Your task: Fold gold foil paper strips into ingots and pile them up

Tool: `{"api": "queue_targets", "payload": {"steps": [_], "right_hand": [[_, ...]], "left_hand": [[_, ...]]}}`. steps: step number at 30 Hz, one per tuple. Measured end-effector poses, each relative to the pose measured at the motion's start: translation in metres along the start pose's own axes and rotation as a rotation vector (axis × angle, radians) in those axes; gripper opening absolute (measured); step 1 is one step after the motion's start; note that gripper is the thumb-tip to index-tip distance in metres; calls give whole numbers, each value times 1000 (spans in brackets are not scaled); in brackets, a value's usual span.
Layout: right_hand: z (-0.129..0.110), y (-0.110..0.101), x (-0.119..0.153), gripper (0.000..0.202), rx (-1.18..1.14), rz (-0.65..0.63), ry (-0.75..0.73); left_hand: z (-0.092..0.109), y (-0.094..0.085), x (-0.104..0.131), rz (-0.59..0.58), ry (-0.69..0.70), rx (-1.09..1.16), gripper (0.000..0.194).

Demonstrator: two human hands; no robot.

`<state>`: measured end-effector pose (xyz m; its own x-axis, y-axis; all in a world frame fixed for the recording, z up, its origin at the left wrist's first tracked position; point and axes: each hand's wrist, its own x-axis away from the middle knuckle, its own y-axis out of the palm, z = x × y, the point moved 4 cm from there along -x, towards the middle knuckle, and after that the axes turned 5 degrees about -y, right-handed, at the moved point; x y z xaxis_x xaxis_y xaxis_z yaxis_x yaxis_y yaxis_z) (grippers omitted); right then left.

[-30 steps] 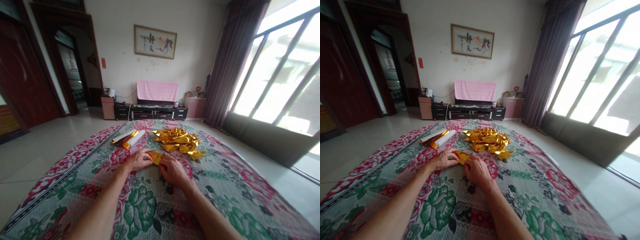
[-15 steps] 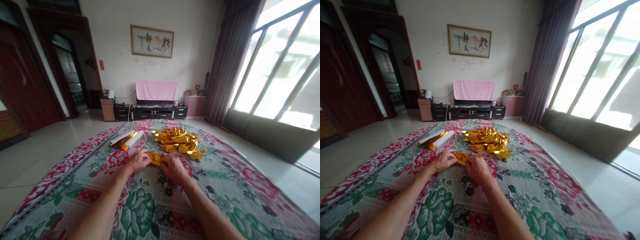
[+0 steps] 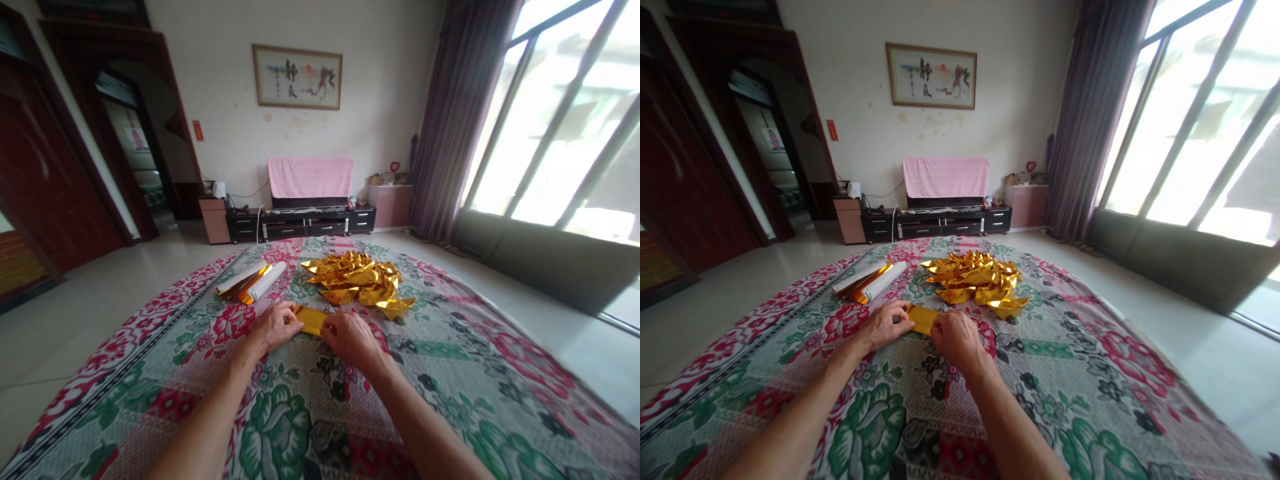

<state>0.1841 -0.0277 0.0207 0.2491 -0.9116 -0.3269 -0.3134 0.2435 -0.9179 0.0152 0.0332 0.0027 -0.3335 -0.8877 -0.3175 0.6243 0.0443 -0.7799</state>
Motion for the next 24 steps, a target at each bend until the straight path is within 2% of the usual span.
{"api": "queue_targets", "payload": {"steps": [7, 14, 24], "right_hand": [[12, -2, -1, 25, -101, -50, -58], [12, -1, -1, 24, -126, -63, 2], [15, 0, -3, 21, -124, -57, 38]], "left_hand": [[1, 1, 0, -8, -21, -8, 10], [-5, 4, -2, -13, -47, 2, 13], [-2, 2, 0, -7, -111, 16, 14]]}}
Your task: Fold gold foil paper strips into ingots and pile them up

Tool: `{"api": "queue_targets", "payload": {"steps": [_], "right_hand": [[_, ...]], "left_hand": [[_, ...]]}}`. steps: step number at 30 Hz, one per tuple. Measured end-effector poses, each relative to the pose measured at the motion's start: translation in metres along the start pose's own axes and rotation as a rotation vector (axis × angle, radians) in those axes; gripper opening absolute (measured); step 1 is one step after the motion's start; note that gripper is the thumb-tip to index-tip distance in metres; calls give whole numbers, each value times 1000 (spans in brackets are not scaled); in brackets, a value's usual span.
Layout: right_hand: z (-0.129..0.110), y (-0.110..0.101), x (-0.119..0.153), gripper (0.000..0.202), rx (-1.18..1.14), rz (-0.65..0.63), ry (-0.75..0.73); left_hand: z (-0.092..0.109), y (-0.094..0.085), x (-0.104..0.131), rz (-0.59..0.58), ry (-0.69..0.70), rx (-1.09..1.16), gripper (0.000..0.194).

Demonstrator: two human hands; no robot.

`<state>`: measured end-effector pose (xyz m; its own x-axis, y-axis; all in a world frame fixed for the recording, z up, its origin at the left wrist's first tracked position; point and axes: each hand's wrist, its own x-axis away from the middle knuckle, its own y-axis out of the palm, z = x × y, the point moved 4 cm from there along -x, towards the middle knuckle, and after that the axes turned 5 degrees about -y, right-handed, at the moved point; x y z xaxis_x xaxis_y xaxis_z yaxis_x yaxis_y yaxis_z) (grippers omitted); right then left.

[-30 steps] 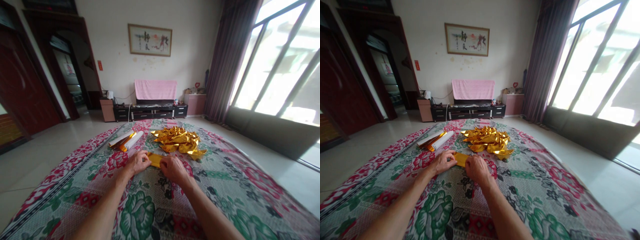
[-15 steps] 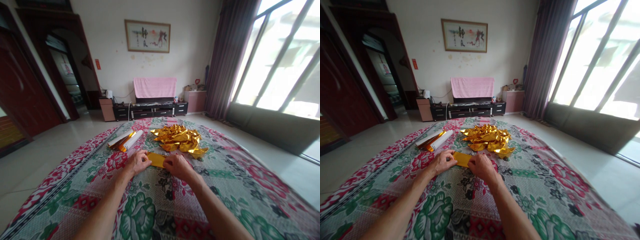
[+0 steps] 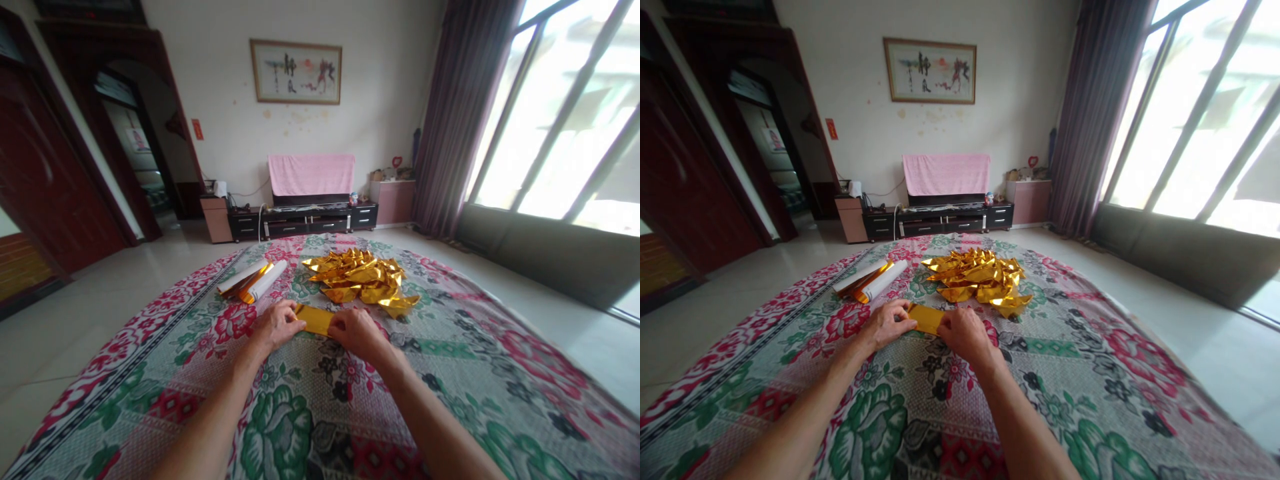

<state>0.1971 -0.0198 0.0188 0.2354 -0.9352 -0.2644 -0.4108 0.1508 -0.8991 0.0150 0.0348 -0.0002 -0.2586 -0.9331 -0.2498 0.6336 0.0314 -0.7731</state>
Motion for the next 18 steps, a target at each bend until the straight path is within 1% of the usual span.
{"api": "queue_targets", "payload": {"steps": [5, 9, 14, 18], "right_hand": [[0, -1, 1, 21, -7, -10, 26], [-1, -1, 1, 20, -3, -14, 33], [-1, -2, 0, 21, 16, -17, 12], [3, -1, -1, 22, 9, -12, 9]], "left_hand": [[-6, -3, 0, -72, 46, 49, 16], [-6, -6, 1, -87, 46, 74, 20], [-4, -4, 0, -50, 17, 14, 20], [-3, -1, 1, 1, 59, -34, 20]]}}
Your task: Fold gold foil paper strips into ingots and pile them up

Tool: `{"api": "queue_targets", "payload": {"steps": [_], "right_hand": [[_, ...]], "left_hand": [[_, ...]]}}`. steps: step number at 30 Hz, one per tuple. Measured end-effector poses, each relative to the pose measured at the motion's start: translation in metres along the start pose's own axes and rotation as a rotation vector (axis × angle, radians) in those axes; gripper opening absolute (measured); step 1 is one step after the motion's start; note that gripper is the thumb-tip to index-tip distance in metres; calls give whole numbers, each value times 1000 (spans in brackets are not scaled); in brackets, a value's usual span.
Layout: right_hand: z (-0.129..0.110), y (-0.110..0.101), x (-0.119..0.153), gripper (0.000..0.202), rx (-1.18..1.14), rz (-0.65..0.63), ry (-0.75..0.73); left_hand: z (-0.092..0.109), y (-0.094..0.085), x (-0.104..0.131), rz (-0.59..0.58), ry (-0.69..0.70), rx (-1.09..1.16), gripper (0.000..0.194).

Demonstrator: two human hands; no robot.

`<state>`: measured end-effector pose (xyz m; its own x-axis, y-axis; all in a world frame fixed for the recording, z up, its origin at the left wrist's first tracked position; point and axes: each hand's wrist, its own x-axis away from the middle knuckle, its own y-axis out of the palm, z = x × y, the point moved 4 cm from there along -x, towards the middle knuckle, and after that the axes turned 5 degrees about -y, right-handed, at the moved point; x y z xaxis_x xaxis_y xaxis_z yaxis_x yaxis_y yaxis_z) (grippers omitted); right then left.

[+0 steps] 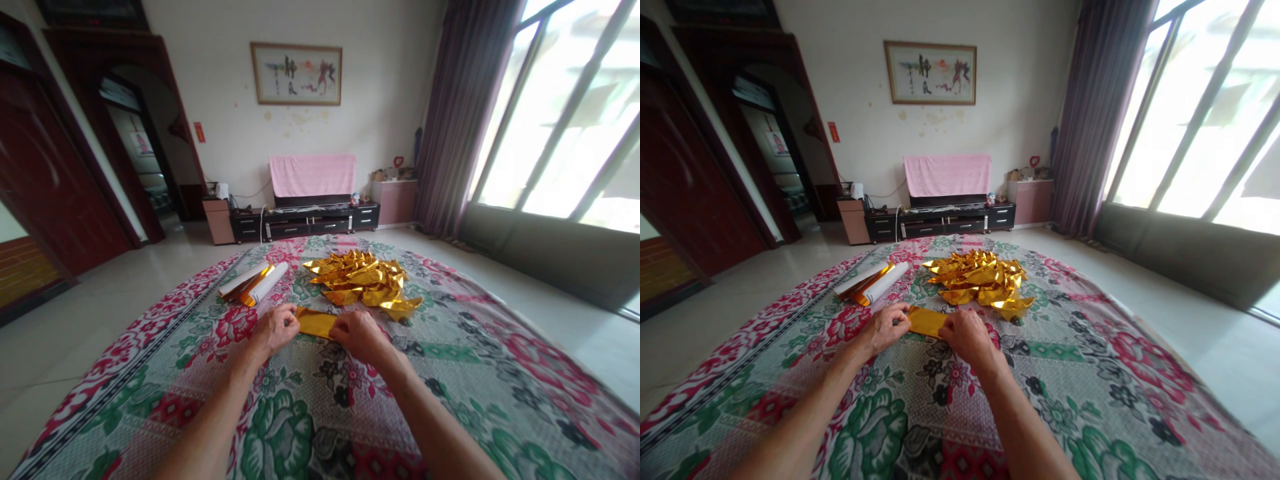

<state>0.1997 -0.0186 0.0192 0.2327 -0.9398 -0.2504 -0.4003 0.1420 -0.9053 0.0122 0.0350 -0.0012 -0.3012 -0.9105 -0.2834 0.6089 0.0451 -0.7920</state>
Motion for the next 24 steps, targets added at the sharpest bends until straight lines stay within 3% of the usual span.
{"api": "queue_targets", "payload": {"steps": [12, 18, 24], "right_hand": [[4, -8, 2, 24, -106, -135, -56], [14, -3, 1, 20, -176, -125, -32], [11, -3, -1, 25, -119, -107, -113]], "left_hand": [[1, 1, 2, 43, 50, -15, 14], [1, 0, 2, 38, 54, -9, 14], [-1, 1, 1, 36, 49, -14, 14]]}}
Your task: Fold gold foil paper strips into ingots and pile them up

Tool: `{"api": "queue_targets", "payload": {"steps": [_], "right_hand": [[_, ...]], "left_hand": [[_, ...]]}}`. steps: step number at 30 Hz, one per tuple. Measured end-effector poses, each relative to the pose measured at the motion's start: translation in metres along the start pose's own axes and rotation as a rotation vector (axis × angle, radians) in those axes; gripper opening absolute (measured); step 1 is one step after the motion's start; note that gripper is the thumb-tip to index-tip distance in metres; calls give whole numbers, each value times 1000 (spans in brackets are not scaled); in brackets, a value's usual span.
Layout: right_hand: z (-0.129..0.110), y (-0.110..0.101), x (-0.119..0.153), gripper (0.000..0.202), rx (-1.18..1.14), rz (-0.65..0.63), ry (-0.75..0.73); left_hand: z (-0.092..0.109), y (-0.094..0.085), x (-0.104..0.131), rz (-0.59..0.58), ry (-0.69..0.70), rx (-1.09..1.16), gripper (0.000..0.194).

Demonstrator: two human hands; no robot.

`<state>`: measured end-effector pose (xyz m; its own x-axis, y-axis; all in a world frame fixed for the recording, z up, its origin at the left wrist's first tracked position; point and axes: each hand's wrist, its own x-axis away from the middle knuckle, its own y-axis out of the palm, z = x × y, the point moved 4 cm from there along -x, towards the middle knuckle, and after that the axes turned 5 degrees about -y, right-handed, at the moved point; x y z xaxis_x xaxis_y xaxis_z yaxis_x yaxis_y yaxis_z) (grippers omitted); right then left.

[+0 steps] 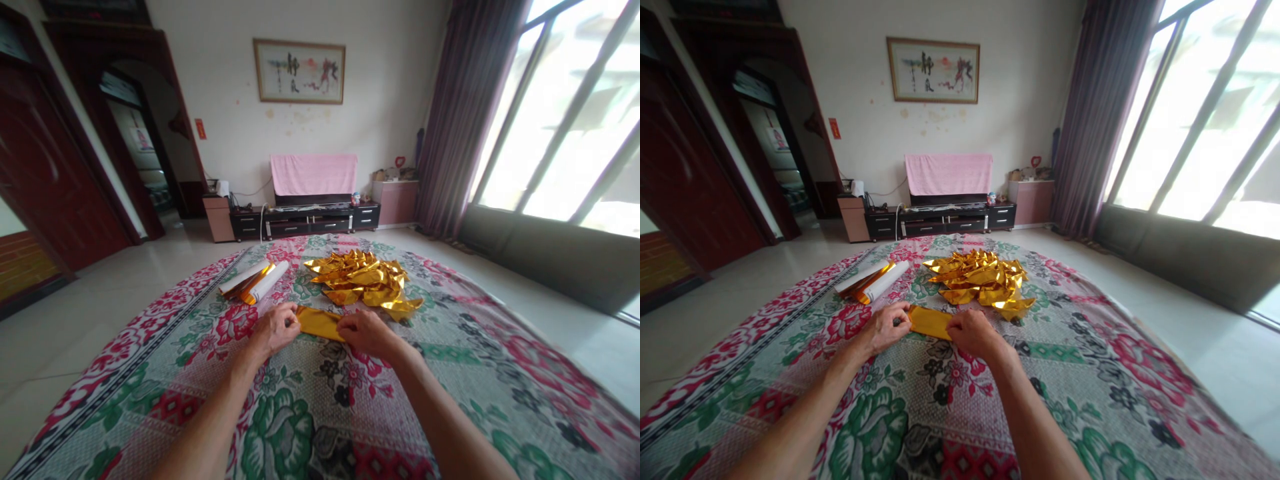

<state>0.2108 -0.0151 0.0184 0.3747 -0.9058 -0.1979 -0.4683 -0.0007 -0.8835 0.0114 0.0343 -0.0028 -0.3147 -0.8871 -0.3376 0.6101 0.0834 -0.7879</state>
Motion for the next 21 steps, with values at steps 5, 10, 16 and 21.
{"api": "queue_targets", "payload": {"steps": [5, 10, 16, 21], "right_hand": [[-8, -2, -3, 22, 103, 8, 165], [-13, -5, -4, 21, 143, 25, 238], [-14, -5, -4, 21, 164, 14, 262], [-14, -5, -3, 20, 170, 0, 273]], "left_hand": [[1, 0, 1, 5, -4, -8, 13], [3, -1, 1, 6, -9, -12, 13], [2, -2, 1, 8, 0, 12, 14], [2, -3, 1, -9, -15, 24, 14]]}}
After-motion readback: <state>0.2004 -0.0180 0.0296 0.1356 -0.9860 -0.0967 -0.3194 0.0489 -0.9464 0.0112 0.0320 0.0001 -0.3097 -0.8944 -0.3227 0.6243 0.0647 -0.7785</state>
